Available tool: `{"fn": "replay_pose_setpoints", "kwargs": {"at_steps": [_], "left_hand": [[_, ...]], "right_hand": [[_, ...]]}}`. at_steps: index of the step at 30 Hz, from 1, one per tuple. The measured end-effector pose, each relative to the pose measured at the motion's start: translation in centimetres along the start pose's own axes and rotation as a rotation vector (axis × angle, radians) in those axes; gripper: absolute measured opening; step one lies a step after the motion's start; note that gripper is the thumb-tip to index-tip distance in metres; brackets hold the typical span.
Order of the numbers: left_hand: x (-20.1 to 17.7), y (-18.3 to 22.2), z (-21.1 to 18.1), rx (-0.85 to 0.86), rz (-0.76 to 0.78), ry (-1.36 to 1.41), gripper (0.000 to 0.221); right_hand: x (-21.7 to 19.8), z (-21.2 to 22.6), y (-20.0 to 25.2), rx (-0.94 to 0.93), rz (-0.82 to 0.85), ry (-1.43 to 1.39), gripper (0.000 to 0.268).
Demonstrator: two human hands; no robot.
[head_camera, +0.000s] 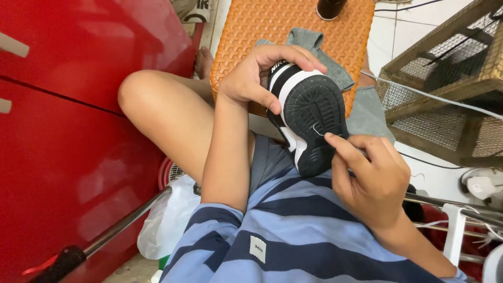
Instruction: Hand-stitching the rubber sole of a black and white sneaker to repair it using a needle and thread.
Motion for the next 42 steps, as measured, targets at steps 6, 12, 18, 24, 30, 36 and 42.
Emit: {"fn": "replay_pose_setpoints", "kwargs": {"at_steps": [6,12,18,24,30,36,42], "left_hand": [[0.0,0.0,-0.1,0.009,0.005,-0.009,0.06],[0.1,-0.2,-0.2,0.003,-0.002,-0.041,0.058],[0.2,-0.3,-0.3,0.009,0.003,-0.038,0.058],[0.1,-0.2,-0.2,0.0,-0.004,-0.039,0.058],[0.0,-0.1,-0.2,0.016,0.001,-0.044,0.059],[0.4,0.0,-2.5,-0.009,-0.111,-0.14,0.042],[5.5,0.8,-7.3,-0.108,-0.287,-0.585,0.012]], "right_hand": [[0.2,-0.5,0.2,0.035,0.017,0.013,0.038],[-0.1,-0.6,0.6,0.034,0.024,0.067,0.044],[-0.5,-0.1,0.4,0.049,0.003,0.089,0.042],[-0.9,-0.2,0.3,0.044,-0.012,0.099,0.041],[-1.0,0.0,-0.5,0.065,-0.01,-0.02,0.034],[-1.1,-0.4,-0.7,0.067,-0.045,-0.239,0.015],[-1.3,-2.0,0.4,0.143,-0.157,-0.412,0.01]]}}
Point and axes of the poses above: each hand's wrist, its own y-axis away from the middle knuckle, its own x-axis out of the palm, z = x × y, the point moved 9 cm from there along -y, towards the middle knuckle, and after that the axes turned 7 degrees about -y, right-handed, at the moved point
